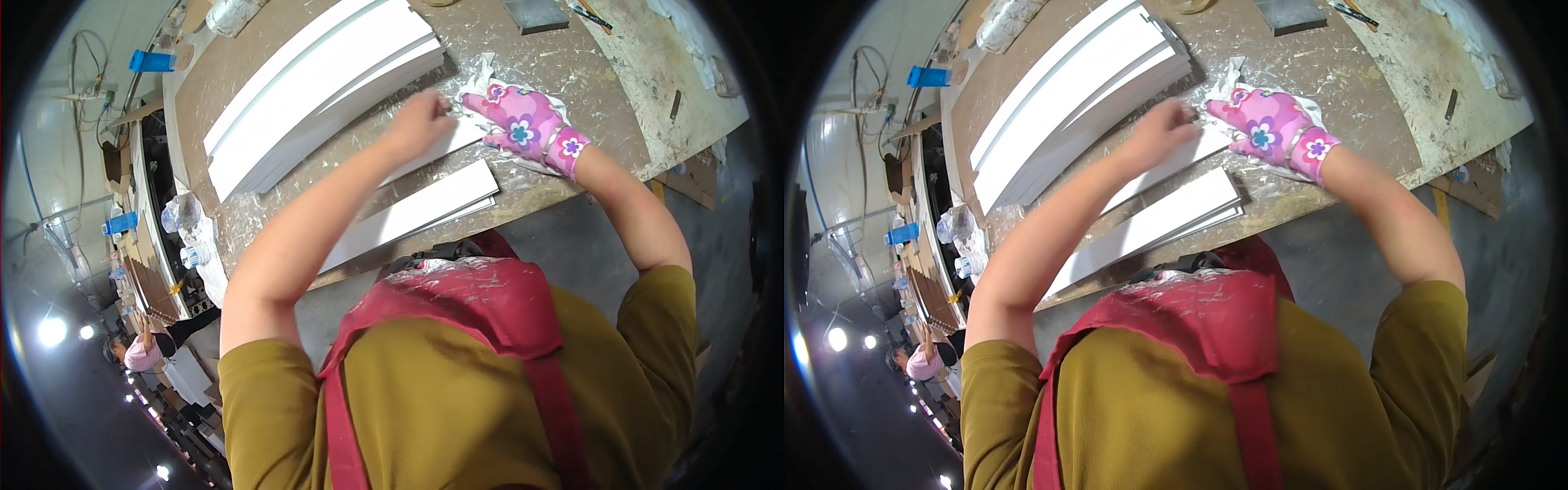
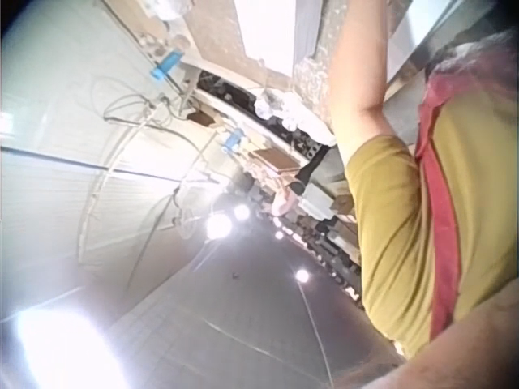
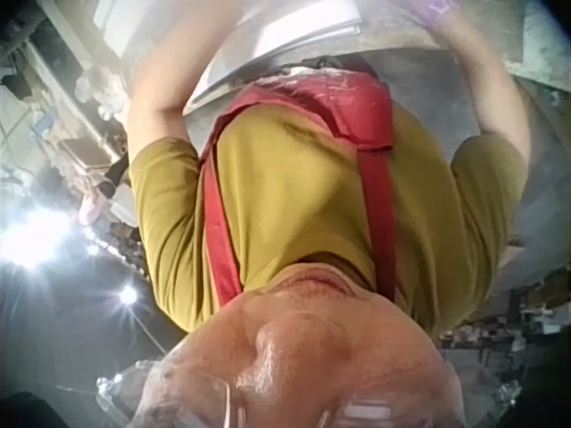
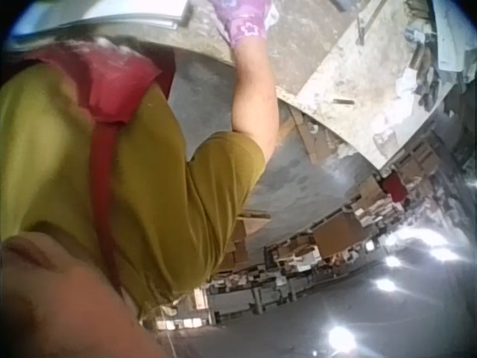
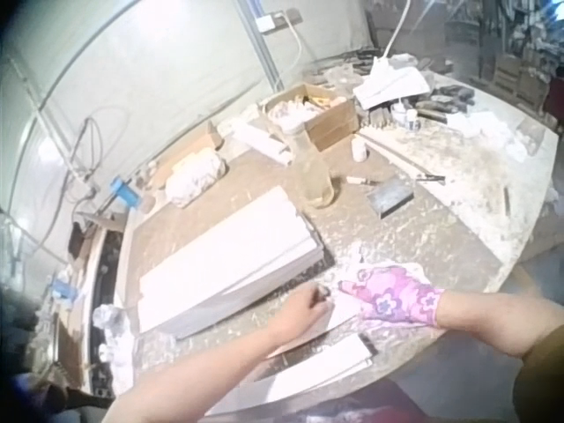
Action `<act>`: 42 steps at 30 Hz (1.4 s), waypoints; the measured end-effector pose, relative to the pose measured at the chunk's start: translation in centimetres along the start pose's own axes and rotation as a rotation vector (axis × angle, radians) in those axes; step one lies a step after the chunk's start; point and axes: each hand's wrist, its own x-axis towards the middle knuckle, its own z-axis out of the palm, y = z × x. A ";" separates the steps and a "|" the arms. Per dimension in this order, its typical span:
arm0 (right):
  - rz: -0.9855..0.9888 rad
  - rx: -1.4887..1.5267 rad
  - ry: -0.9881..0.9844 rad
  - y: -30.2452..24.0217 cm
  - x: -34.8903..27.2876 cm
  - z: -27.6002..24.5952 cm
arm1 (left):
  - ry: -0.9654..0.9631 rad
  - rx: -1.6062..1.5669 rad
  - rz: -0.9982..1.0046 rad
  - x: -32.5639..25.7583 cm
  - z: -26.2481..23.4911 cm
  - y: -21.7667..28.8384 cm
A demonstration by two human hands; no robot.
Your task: The person wipes white boards with a cloth and liquid from a bottle, handling them one at a time on a table.
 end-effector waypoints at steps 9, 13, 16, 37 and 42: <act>0.247 0.582 -0.186 -1.5 2.9 -4.1 | -0.118 0.451 -0.049 -15.8 -8.6 -6.7; 0.554 1.173 -0.600 -8.1 6.3 -5.7 | -0.040 0.539 0.068 -15.7 -7.7 -7.9; 0.667 1.369 -0.622 -5.7 5.9 -2.8 | -0.024 0.513 0.080 -15.5 -7.6 -8.1; 0.029 -0.007 -0.334 -0.5 3.0 -0.4 | -0.244 0.333 -0.011 0.6 -0.9 1.9; 0.052 0.191 -0.214 0.8 1.9 0.8 | -0.245 0.295 0.048 0.9 -0.7 0.5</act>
